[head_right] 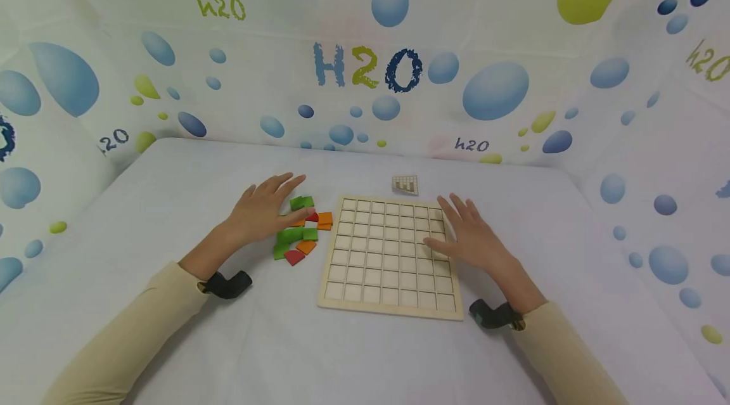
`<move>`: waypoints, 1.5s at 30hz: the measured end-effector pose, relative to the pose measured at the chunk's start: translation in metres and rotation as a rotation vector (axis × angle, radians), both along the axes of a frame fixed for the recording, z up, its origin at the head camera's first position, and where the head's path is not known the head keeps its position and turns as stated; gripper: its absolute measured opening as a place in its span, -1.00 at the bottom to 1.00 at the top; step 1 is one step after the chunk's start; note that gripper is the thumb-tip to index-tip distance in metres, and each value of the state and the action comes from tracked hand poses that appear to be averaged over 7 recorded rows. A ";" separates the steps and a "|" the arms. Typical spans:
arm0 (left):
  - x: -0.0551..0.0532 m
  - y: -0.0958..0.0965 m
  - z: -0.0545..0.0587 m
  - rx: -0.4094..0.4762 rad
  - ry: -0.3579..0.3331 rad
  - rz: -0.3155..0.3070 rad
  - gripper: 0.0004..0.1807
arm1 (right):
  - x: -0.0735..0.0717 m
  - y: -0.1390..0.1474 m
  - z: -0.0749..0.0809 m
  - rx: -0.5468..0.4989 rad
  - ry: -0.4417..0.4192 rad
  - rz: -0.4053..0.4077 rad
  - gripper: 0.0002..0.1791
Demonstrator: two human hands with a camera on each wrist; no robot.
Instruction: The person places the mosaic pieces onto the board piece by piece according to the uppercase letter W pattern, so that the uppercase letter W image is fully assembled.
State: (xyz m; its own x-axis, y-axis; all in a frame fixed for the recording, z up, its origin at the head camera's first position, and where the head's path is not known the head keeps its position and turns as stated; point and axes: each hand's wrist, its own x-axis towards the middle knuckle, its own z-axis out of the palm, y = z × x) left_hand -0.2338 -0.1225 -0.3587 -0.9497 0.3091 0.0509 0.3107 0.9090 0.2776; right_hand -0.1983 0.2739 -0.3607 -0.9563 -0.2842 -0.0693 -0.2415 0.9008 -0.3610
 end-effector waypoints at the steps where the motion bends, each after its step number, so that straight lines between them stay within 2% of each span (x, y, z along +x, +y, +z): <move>1: 0.000 0.000 0.000 0.002 0.004 0.001 -0.11 | 0.001 0.000 -0.001 -0.014 -0.005 0.004 0.10; 7: -0.003 -0.001 -0.002 0.013 -0.016 0.002 -0.12 | 0.003 0.003 -0.006 -0.109 -0.043 0.028 0.12; 11: -0.003 -0.004 -0.007 0.010 -0.045 0.003 -0.17 | 0.005 0.005 -0.013 -0.185 -0.072 0.052 0.07; 15: -0.003 -0.007 -0.013 0.023 -0.052 0.003 -0.28 | 0.005 0.006 -0.020 -0.204 -0.004 0.088 -0.11; 18: -0.002 -0.009 -0.019 0.047 -0.057 0.006 -0.35 | 0.006 0.008 -0.024 -0.214 0.066 0.086 -0.29; 23: 0.001 -0.013 -0.034 0.078 -0.075 0.015 -0.44 | 0.012 0.013 -0.038 -0.318 0.092 0.100 -0.55; 28: 0.004 -0.018 -0.044 0.143 -0.069 0.029 -0.53 | 0.014 0.013 -0.049 -0.374 0.130 0.154 -0.67; 35: -0.007 -0.018 -0.038 0.225 -0.030 0.037 -0.57 | 0.006 0.017 -0.046 -0.396 0.202 0.147 -0.74; 40: -0.018 -0.016 -0.033 0.235 0.016 0.025 -0.58 | -0.005 0.022 -0.044 -0.456 0.227 0.125 -0.77; 45: -0.025 -0.017 -0.030 0.225 0.042 0.019 -0.57 | -0.011 0.025 -0.046 -0.514 0.250 0.148 -0.75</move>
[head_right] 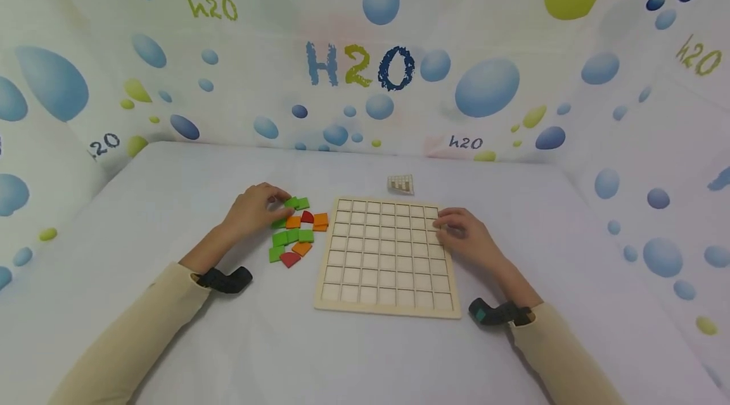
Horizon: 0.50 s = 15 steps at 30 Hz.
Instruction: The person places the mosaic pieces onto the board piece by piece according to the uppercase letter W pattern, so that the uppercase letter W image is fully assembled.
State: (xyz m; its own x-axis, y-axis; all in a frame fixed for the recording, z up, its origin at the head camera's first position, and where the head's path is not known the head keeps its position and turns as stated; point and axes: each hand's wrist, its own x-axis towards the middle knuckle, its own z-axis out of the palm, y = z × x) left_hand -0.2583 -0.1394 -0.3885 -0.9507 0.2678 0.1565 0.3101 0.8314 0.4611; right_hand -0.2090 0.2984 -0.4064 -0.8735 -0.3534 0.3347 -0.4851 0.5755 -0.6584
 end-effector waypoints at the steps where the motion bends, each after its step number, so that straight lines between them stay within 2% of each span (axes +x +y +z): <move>1: -0.001 0.000 0.000 -0.002 0.002 -0.001 -0.57 | 0.000 0.000 -0.001 -0.008 -0.002 0.001 -0.75; 15: 0.002 0.001 -0.001 0.043 -0.001 0.002 -0.55 | 0.003 0.000 -0.006 -0.066 -0.016 0.017 -0.79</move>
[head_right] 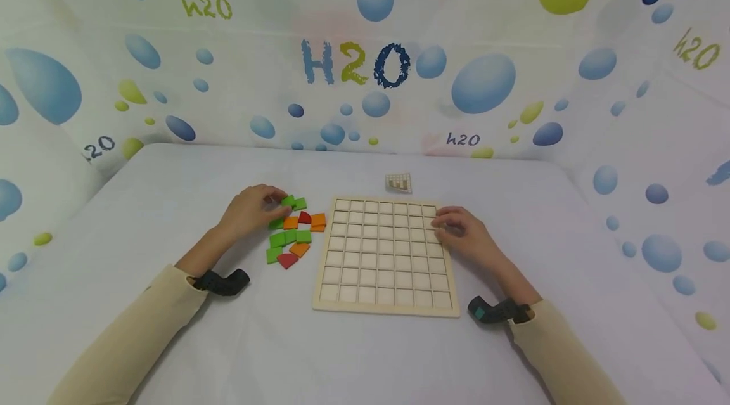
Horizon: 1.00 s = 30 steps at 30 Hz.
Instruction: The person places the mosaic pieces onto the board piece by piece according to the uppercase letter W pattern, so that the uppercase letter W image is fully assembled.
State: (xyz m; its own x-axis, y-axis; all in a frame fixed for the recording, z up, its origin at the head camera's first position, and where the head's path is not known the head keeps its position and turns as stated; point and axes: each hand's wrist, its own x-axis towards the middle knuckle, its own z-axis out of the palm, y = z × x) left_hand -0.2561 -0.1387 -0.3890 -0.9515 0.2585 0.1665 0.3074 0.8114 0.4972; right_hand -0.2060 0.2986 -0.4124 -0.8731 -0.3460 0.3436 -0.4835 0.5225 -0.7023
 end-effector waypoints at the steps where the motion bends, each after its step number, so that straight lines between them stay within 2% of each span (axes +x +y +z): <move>1: 0.000 0.000 -0.001 0.000 -0.001 0.002 -0.55 | 0.000 0.000 0.000 -0.004 -0.001 0.005 -0.79; 8: 0.004 0.000 0.000 0.016 0.004 0.009 -0.55 | 0.002 -0.002 -0.003 -0.005 -0.022 0.007 -0.79; 17: 0.007 0.004 0.002 0.062 -0.032 -0.005 -0.55 | 0.004 -0.003 -0.003 0.011 -0.015 -0.008 -0.78; 30: 0.010 0.008 0.004 0.082 -0.008 -0.012 -0.55 | 0.007 -0.003 -0.005 0.001 0.011 0.004 -0.80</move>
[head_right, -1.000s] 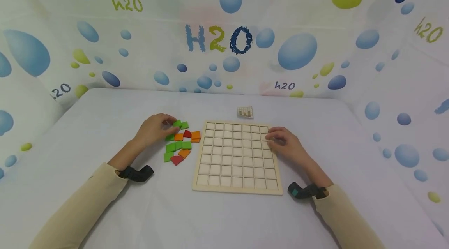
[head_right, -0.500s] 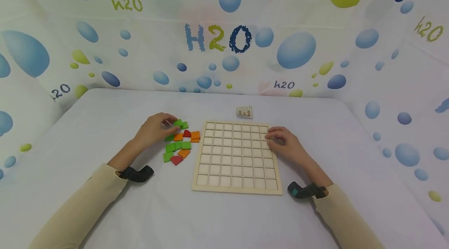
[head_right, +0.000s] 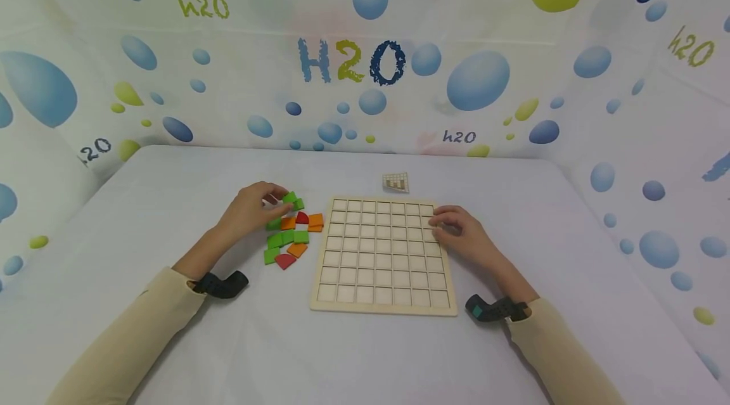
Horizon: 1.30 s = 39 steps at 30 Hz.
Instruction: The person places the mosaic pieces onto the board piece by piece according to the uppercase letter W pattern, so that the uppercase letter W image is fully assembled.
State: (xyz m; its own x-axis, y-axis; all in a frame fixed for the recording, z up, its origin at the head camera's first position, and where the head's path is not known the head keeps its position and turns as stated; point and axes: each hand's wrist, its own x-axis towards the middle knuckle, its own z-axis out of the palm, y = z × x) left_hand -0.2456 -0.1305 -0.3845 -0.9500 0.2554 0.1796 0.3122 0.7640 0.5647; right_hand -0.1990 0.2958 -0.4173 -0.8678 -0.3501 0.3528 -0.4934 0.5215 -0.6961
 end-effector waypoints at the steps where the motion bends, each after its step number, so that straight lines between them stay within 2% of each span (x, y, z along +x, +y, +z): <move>1: 0.000 0.000 0.000 0.000 0.004 -0.004 -0.55 | 0.000 0.000 0.000 -0.004 0.001 0.001 -0.80; 13: 0.005 0.007 0.000 0.014 0.037 -0.052 -0.55 | 0.005 0.000 -0.005 -0.018 0.011 0.007 -0.80; 24: 0.013 0.016 0.002 0.011 0.102 -0.107 -0.59 | 0.009 -0.003 -0.007 -0.015 0.002 -0.012 -0.78; 31: 0.014 0.024 0.004 0.002 0.108 -0.131 -0.59 | 0.010 -0.003 -0.007 -0.016 -0.020 -0.019 -0.79; 39: 0.015 0.033 0.002 0.044 0.095 -0.181 -0.60 | 0.009 -0.003 -0.007 -0.016 -0.020 -0.024 -0.80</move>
